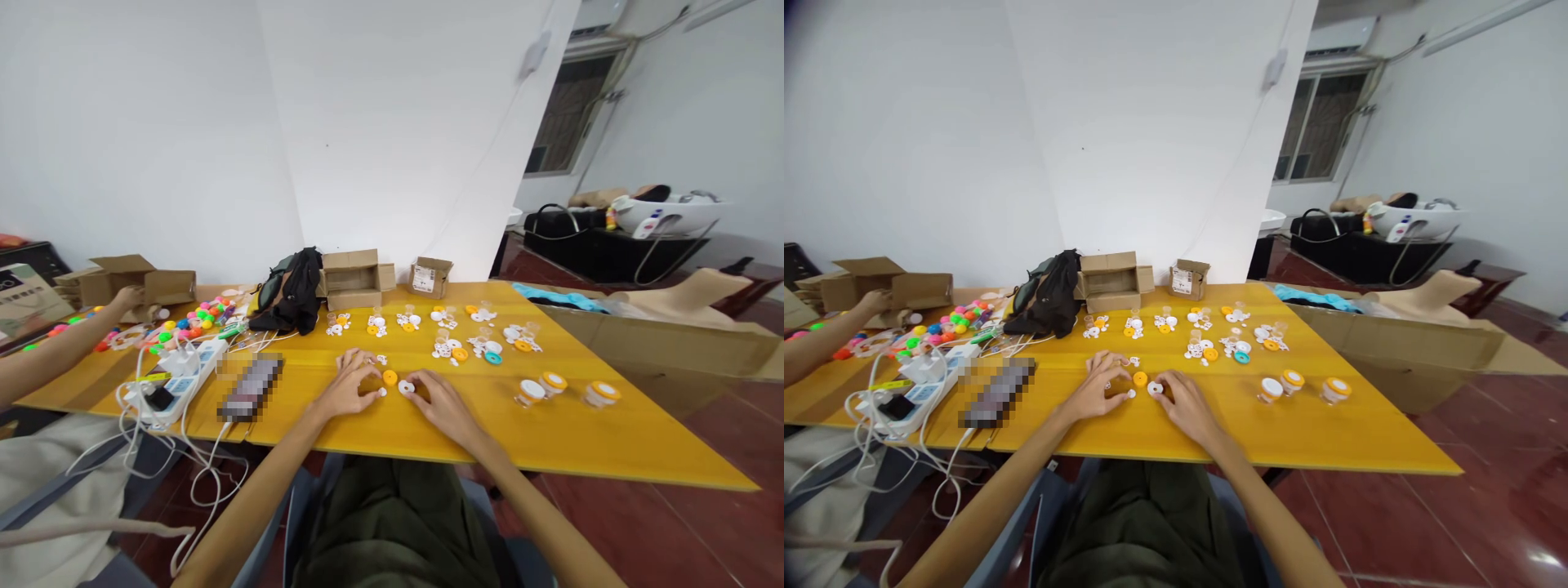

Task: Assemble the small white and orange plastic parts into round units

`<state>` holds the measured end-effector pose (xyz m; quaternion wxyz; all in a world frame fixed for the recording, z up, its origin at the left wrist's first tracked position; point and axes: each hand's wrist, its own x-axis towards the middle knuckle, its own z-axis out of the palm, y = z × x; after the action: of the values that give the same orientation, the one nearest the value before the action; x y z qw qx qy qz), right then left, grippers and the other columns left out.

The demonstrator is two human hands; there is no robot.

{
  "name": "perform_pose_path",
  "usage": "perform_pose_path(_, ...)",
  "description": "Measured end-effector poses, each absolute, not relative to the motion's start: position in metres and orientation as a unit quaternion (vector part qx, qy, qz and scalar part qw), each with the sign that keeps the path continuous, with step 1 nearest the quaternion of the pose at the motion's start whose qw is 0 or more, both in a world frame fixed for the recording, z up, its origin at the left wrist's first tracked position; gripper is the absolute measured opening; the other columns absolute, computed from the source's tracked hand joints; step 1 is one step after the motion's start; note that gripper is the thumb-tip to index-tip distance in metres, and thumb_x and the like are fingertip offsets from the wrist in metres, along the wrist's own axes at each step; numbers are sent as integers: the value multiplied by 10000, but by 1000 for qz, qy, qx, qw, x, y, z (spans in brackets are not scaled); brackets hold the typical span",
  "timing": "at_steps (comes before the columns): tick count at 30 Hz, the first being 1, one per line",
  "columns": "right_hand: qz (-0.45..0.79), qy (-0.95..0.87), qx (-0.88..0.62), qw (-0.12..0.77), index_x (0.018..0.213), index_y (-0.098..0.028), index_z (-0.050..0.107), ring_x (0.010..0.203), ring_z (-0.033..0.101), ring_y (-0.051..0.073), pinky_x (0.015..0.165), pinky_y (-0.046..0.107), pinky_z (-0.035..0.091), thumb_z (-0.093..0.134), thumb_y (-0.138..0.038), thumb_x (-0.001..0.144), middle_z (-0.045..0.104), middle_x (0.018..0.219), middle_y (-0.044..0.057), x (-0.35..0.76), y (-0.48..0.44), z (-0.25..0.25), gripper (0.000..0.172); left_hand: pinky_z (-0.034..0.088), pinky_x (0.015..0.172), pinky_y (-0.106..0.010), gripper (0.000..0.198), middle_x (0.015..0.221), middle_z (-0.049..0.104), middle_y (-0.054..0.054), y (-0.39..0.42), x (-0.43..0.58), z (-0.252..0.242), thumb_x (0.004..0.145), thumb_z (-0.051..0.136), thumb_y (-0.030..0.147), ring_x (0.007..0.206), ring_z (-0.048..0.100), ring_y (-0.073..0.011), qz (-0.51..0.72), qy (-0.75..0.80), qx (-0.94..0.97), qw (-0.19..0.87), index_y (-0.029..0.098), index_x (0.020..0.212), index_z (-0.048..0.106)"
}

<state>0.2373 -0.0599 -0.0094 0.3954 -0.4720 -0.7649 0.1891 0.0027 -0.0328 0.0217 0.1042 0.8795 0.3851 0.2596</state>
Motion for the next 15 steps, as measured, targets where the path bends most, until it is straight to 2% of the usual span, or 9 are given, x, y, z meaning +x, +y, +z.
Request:
perform_pose_path(4,223,-740,-467,430,913,-251,649,864,675,222,822,355,540,594,-307,887,730,931,36,228,-58,-10,83,339,1016,-478,269,1280,579,-69,-32,1,23,818,610,231,1197,424,-299,273,379,877,109,269,1081,646)
perform_pose_path(8,229,-744,-440,447,914,-252,650,914,669,225,878,373,527,604,-267,869,728,956,38,214,-59,-8,65,335,1012,-470,349,1266,584,-68,-32,1,23,767,553,156,1210,418,-300,294,385,868,112,256,1096,611)
perform_pose_path(15,208,-771,-413,439,914,-260,648,927,664,228,881,374,527,596,-238,888,716,963,38,203,-60,-3,62,342,989,-458,271,1232,594,-71,-32,3,22,807,547,197,1174,440,-291,308,380,865,112,250,1066,610)
